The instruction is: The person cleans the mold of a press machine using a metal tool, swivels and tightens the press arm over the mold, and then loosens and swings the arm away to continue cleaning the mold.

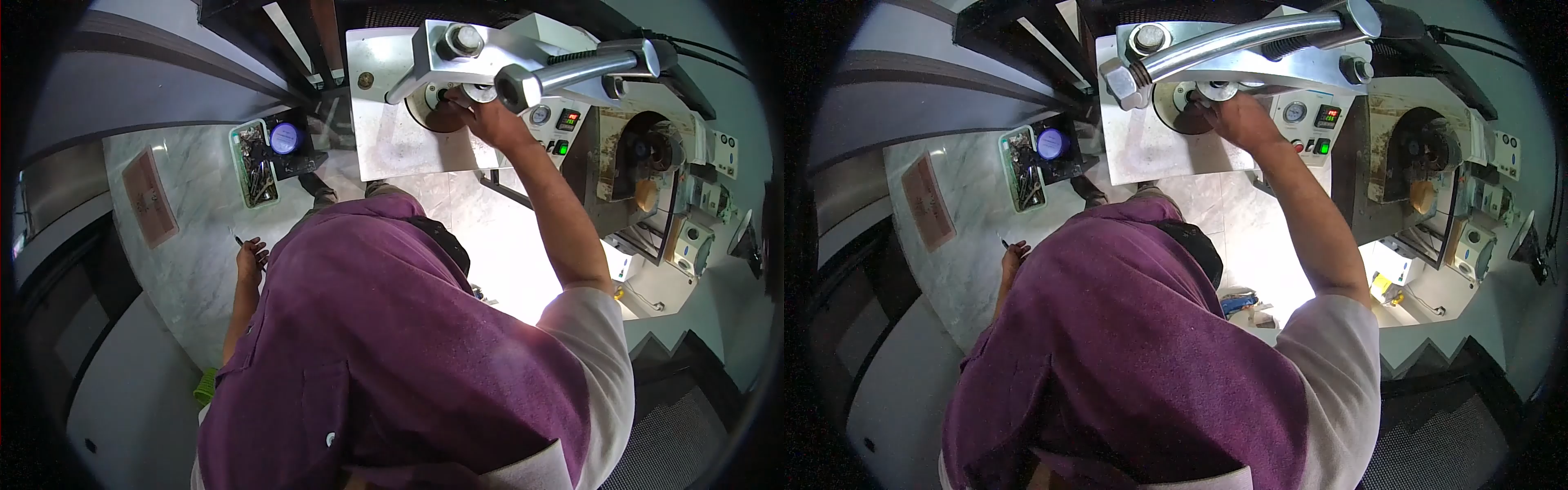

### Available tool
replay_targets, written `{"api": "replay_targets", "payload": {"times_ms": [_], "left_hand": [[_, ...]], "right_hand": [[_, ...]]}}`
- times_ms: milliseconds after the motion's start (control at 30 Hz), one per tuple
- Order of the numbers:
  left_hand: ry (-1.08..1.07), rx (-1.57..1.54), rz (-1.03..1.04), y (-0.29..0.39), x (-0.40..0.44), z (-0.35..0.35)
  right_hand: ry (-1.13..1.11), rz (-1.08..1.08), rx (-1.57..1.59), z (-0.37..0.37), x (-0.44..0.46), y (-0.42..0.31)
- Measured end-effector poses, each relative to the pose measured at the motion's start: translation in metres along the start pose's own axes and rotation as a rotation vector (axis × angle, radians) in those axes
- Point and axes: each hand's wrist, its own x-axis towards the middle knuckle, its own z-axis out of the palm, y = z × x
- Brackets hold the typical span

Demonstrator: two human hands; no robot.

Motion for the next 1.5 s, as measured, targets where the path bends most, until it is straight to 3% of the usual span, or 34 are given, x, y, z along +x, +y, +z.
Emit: {"api": "replay_targets", "payload": {"times_ms": [100,300,367,500,567,800,900,967,1267,1400,1500], "left_hand": [[0.000,0.010,-0.006,-0.004,-0.002,-0.002],[0.016,0.026,0.010,-0.002,-0.005,0.000],[0.013,0.025,0.014,-0.003,0.000,-0.003],[-0.002,0.006,0.008,-0.001,0.002,-0.005],[0.001,0.008,0.001,0.000,-0.001,-0.003],[0.007,-0.020,-0.007,-0.002,0.000,-0.002],[0.005,-0.025,-0.004,-0.002,-0.002,-0.002],[0.007,-0.016,-0.006,-0.003,-0.002,-0.001],[0.011,-0.003,0.012,-0.003,-0.002,-0.004],[0.020,0.022,0.010,-0.002,-0.002,-0.002],[0.020,0.018,0.012,-0.001,-0.005,0.000]], "right_hand": [[-0.111,0.060,-0.042,-0.005,-0.001,-0.009],[-0.016,0.005,-0.088,-0.005,0.002,-0.018],[0.145,0.012,0.128,0.000,0.007,-0.016],[0.091,-0.028,0.053,-0.002,0.012,-0.013],[0.093,-0.148,0.002,-0.004,0.012,-0.007],[-0.024,0.014,-0.017,-0.005,0.016,-0.012],[-0.066,0.030,0.144,-0.009,0.016,-0.016],[-0.030,-0.020,-0.028,-0.009,0.012,-0.018],[0.050,0.091,0.152,-0.006,0.020,-0.021],[0.078,0.146,0.071,0.001,0.015,-0.019],[0.142,0.029,-0.035,0.001,0.014,-0.024]]}}
